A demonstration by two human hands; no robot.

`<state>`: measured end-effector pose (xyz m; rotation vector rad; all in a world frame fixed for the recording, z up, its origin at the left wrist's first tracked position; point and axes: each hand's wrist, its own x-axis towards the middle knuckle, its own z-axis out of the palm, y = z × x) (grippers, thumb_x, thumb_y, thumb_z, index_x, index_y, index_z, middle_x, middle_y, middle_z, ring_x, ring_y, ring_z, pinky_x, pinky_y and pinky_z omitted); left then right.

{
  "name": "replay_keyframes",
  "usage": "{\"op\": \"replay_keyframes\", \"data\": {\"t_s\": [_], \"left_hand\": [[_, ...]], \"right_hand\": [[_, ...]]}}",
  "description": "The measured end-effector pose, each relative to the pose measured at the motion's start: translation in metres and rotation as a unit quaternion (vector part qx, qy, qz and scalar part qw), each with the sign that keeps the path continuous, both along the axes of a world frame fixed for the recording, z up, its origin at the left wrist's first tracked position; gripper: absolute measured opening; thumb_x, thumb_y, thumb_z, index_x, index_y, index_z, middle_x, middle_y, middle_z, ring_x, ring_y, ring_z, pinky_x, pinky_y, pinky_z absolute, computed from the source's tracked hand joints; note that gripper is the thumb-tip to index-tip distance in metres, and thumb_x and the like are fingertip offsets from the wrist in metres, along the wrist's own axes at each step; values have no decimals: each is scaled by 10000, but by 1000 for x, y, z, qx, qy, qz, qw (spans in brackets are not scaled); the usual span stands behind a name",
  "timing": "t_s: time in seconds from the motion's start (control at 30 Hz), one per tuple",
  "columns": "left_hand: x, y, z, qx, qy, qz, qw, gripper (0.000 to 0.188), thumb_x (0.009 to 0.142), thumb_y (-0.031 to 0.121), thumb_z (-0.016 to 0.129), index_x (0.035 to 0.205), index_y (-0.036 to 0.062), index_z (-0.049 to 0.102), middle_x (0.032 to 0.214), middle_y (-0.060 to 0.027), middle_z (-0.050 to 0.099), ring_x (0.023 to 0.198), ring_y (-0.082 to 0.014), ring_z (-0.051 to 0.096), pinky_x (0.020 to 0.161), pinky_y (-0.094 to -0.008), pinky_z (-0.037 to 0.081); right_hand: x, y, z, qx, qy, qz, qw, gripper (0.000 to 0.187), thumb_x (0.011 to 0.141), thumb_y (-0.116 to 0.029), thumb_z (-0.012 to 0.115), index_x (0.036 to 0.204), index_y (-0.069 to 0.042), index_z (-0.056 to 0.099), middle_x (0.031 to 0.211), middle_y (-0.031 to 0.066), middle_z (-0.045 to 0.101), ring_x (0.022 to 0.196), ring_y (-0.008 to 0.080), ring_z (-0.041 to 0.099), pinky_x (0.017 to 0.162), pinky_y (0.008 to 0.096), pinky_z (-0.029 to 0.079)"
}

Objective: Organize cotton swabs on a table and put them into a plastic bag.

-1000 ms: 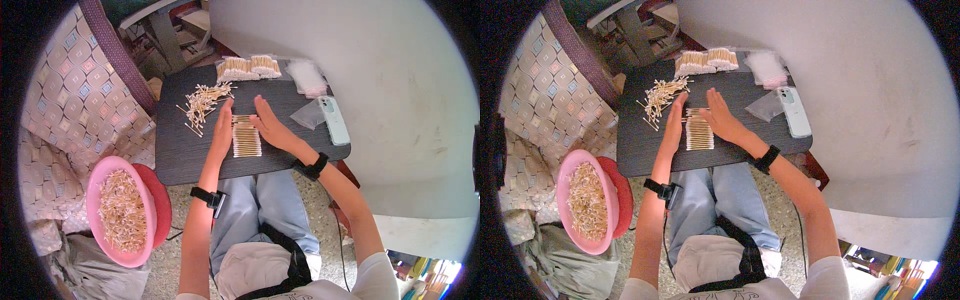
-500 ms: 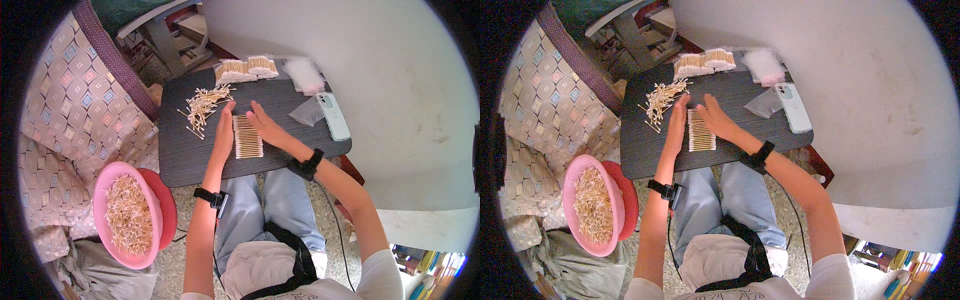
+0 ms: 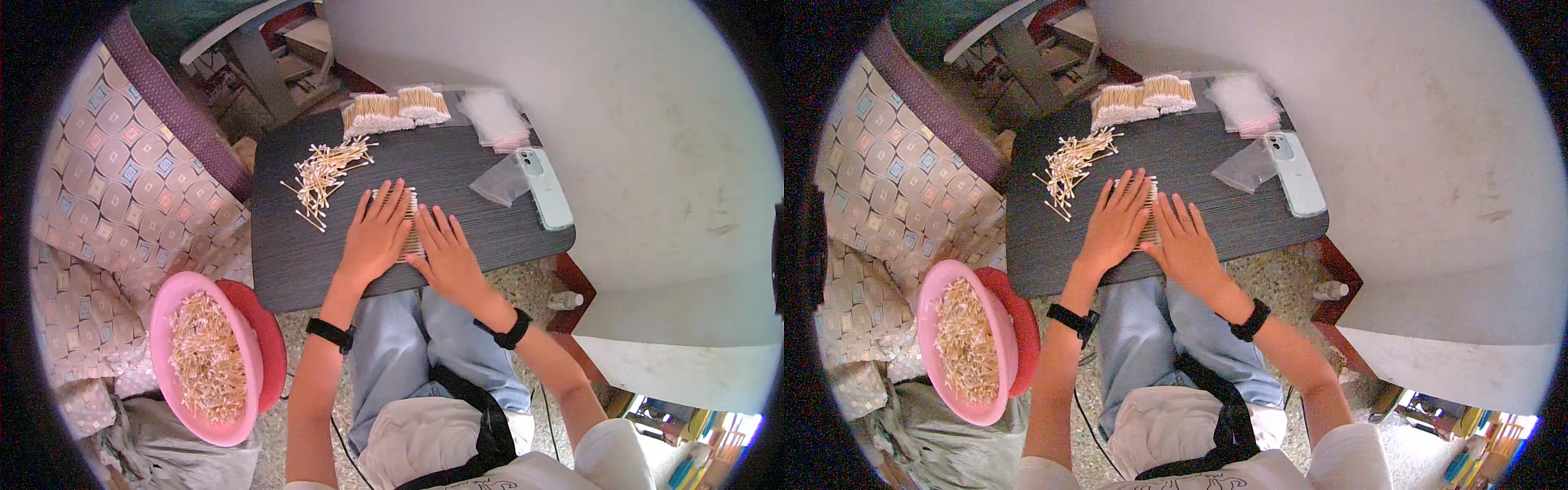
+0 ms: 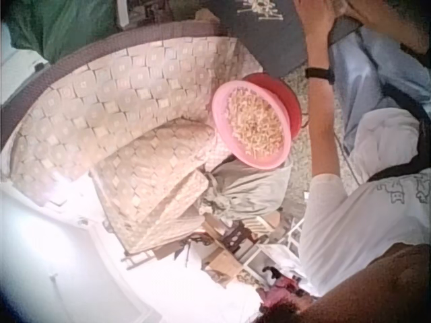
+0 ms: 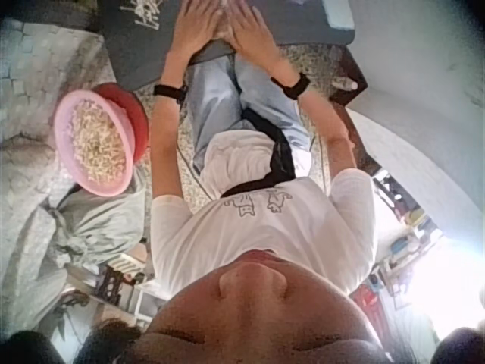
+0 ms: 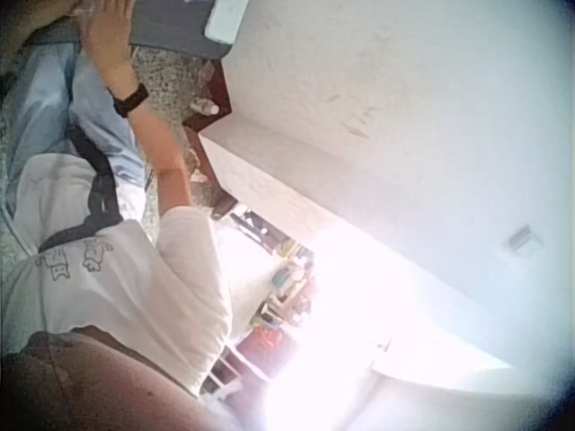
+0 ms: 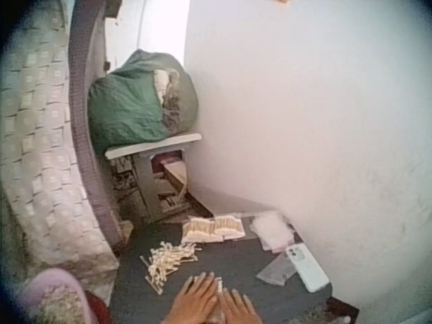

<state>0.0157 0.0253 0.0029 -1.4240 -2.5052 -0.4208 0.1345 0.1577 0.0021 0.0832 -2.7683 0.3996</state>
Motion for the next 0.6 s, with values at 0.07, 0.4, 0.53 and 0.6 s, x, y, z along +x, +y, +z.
{"op": "replay_keyframes", "data": {"t_s": [0.07,0.4,0.53,0.6], "left_hand": [[0,-1,0,5,-3,-1,1000,479,981,306,373,1393,65,419,1487,-72,349,1393,-235,275,1148,-436,181],[2,1,1,-2,10,5,1000,447,979,274,390,1372,66,442,1478,-78,361,1385,-241,288,1140,-442,202],[2,-1,3,-20,-13,4,1000,454,993,255,343,1397,57,401,1497,-87,323,1399,-252,255,1151,-438,172],[2,-1,4,-26,-26,2,999,463,998,250,319,1413,52,375,1507,-92,304,1406,-257,237,1158,-434,155]], "right_hand": [[-1,-3,-1,8,14,-17,1000,639,943,-432,461,1378,29,374,1445,170,369,1353,323,328,1109,471,247],[-11,-5,-2,-72,77,-51,993,401,936,-293,521,1218,-9,560,1291,143,551,1248,306,469,1072,455,321],[-13,-5,-1,-98,80,-49,991,356,935,-245,526,1192,-5,576,1269,145,564,1229,306,484,1067,453,331],[-15,-2,-3,-101,79,-47,991,346,935,-228,522,1194,-5,571,1264,147,566,1224,304,489,1065,452,335]]}}
